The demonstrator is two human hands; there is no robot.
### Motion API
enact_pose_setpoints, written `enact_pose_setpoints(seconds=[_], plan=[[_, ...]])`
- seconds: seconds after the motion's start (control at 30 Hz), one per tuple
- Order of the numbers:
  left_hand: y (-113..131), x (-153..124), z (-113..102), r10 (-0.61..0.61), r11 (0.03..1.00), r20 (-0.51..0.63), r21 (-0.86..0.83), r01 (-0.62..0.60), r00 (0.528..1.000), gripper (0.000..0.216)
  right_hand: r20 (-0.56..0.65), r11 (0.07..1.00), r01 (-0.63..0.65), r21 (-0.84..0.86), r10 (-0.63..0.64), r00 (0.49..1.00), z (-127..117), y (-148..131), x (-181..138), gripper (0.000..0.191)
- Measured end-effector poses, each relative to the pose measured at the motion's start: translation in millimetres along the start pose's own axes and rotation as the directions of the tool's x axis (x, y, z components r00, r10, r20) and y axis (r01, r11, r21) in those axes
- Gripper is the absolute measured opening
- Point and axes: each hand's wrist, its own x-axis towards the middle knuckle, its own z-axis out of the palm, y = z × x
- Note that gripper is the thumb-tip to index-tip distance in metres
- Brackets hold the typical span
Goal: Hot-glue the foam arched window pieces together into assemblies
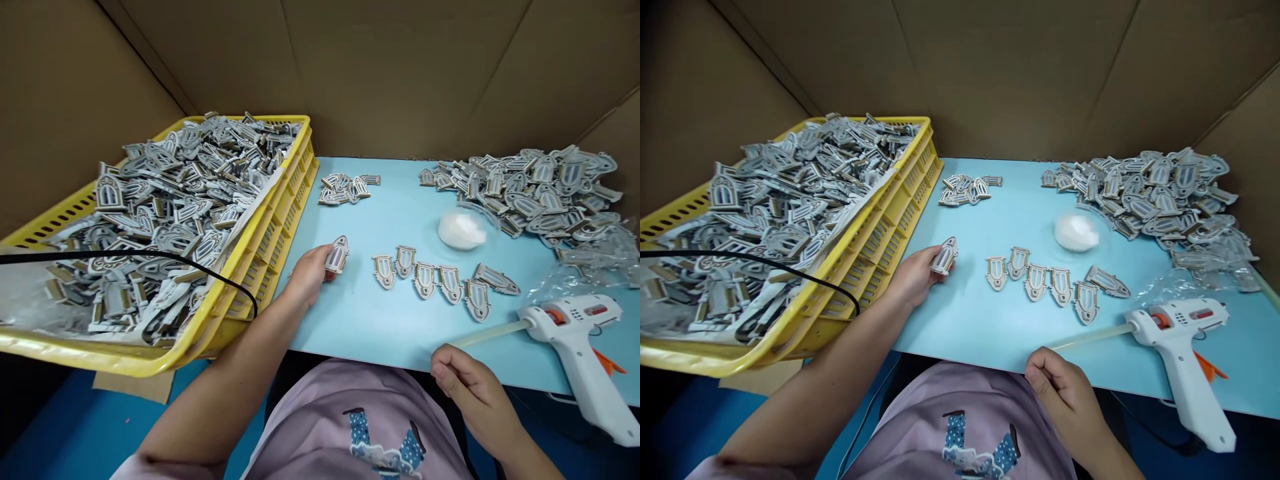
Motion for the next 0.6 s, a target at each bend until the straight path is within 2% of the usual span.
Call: enact_pose_setpoints(seconds=[0.27,0.4,0.6], plan=[[4,9,5,0.113,0.942,-0.004,0.319,-0.106,0.994,0.031,-0.008,0.999,0.046,-0.016,-0.046,0.999,-3,6,0,0.038],[2,20,0,0.131,0.874,-0.022,0.475,-0.105,0.991,0.028,-0.013,0.998,0.063,-0.026,-0.064,0.998,-3,8,0,0.037],[1,35,-8,0.118,0.751,0.002,0.654,-0.091,0.993,0.036,-0.01,0.997,0.079,-0.025,-0.079,0.997,-3,2,2,0.037]])
